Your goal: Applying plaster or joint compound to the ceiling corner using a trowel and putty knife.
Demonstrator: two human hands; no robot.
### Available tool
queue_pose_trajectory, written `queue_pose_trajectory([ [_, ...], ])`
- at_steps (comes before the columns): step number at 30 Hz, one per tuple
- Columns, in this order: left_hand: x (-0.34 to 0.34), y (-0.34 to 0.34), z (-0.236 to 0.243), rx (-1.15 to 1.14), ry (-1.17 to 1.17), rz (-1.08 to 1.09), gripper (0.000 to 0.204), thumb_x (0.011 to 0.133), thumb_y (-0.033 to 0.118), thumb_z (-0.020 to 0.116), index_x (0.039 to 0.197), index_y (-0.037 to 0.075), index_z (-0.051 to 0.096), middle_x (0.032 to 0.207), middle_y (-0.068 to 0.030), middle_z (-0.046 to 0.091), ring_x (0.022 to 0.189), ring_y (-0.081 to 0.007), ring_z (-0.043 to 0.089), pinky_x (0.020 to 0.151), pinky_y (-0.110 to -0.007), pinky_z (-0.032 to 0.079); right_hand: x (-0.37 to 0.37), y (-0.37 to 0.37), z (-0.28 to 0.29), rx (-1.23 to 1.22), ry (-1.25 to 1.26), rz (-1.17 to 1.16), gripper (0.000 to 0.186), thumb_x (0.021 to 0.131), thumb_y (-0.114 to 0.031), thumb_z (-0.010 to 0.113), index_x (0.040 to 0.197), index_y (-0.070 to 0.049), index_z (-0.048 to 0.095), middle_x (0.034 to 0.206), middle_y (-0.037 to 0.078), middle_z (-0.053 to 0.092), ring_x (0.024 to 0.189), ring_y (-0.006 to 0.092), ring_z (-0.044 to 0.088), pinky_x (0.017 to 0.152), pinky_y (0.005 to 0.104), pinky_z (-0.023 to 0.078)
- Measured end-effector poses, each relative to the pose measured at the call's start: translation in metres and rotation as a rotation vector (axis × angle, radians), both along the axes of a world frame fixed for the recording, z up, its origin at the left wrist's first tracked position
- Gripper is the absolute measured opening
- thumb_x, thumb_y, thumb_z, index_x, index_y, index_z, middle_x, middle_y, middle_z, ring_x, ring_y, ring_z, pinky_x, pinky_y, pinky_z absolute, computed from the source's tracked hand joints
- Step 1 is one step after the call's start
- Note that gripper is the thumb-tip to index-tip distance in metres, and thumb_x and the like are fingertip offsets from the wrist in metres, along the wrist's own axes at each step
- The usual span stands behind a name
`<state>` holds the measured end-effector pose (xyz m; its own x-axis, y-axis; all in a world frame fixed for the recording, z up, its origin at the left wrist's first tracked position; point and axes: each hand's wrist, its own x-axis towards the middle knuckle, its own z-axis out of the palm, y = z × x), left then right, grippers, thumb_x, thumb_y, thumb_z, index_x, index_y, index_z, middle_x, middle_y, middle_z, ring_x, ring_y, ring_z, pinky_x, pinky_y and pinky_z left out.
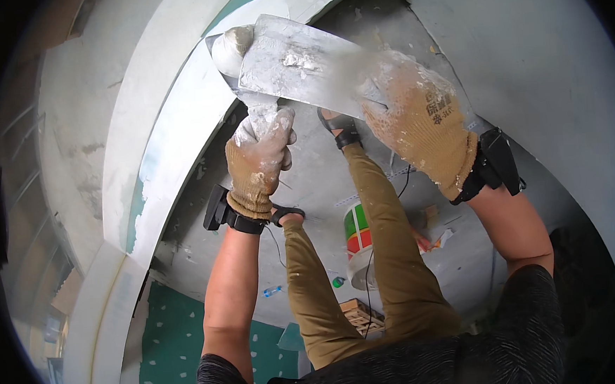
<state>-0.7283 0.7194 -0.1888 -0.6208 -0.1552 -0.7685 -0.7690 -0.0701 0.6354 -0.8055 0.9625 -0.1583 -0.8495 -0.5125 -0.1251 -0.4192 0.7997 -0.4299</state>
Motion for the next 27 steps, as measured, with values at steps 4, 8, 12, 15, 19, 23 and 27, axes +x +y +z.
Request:
queue_pose_trajectory([
  [4, -0.007, -0.002, -0.013, -0.107, 0.136, 0.074, 0.019, 0.096, 0.019, 0.072, 0.095, 0.000, 0.072, 0.069, -0.0012, 0.066, 0.049, -0.0050, 0.052, 0.046, -0.025, 0.042, -0.010, -0.009, 0.007, 0.082, 0.011, -0.033, 0.039, 0.088, -0.017, 0.074, 0.125, -0.011, 0.066, 0.117, 0.014, 0.068, 0.104, 0.0375, 0.067, 0.089, 0.0451, 0.056],
  [8, -0.027, -0.005, 0.000, -0.106, 0.069, 0.266, 0.021, 0.097, 0.020, 0.074, 0.099, -0.001, 0.071, 0.069, -0.0014, 0.066, 0.049, -0.0061, 0.053, 0.044, -0.025, 0.040, -0.032, 0.015, -0.012, 0.170, 0.022, -0.087, 0.036, 0.089, -0.020, 0.071, 0.124, -0.011, 0.066, 0.115, 0.017, 0.069, 0.104, 0.0399, 0.067, 0.088, 0.0458, 0.056],
  [12, -0.015, -0.018, 0.006, -0.100, 0.058, 0.286, 0.022, 0.097, 0.021, 0.074, 0.101, 0.000, 0.071, 0.070, -0.0021, 0.066, 0.048, -0.0067, 0.052, 0.044, -0.025, 0.040, -0.078, 0.030, -0.063, 0.085, -0.162, -0.351, 0.038, 0.093, -0.029, 0.066, 0.125, -0.008, 0.065, 0.112, 0.022, 0.070, 0.104, 0.0433, 0.066, 0.090, 0.0484, 0.055],
  [15, -0.001, -0.023, 0.007, -0.103, 0.034, 0.270, 0.021, 0.097, 0.020, 0.073, 0.101, 0.000, 0.071, 0.070, -0.0025, 0.066, 0.049, -0.0071, 0.053, 0.044, -0.025, 0.040, -0.131, 0.015, -0.115, 0.127, -0.049, -0.353, 0.045, 0.092, -0.036, 0.064, 0.127, -0.008, 0.065, 0.116, 0.024, 0.070, 0.107, 0.0451, 0.065, 0.093, 0.0498, 0.054],
  [19, 0.018, -0.022, 0.009, -0.085, -0.046, 0.227, 0.022, 0.097, 0.018, 0.067, 0.106, -0.002, 0.069, 0.071, -0.0057, 0.063, 0.047, -0.0098, 0.051, 0.044, -0.025, 0.038, -0.190, 0.001, -0.184, 0.136, 0.009, -0.435, 0.047, 0.090, -0.038, 0.066, 0.127, -0.008, 0.066, 0.119, 0.024, 0.070, 0.111, 0.0448, 0.066, 0.096, 0.0501, 0.053],
  [23, 0.029, -0.016, 0.017, -0.032, -0.137, 0.235, 0.021, 0.096, 0.017, 0.067, 0.104, -0.002, 0.068, 0.070, -0.0053, 0.064, 0.046, -0.0096, 0.051, 0.043, -0.025, 0.039, -0.218, -0.005, -0.185, 0.378, -0.033, -0.173, 0.048, 0.090, -0.039, 0.066, 0.127, -0.008, 0.066, 0.120, 0.024, 0.070, 0.112, 0.0445, 0.066, 0.097, 0.0505, 0.053],
  [27, 0.043, -0.014, 0.013, 0.020, -0.144, 0.237, 0.017, 0.096, 0.016, 0.071, 0.101, 0.000, 0.072, 0.069, -0.0029, 0.067, 0.048, -0.0082, 0.055, 0.044, -0.024, 0.040, -0.237, -0.013, -0.201, 0.253, -0.175, -0.473, 0.048, 0.090, -0.039, 0.066, 0.128, -0.010, 0.065, 0.118, 0.026, 0.070, 0.111, 0.0453, 0.066, 0.097, 0.0522, 0.052],
])
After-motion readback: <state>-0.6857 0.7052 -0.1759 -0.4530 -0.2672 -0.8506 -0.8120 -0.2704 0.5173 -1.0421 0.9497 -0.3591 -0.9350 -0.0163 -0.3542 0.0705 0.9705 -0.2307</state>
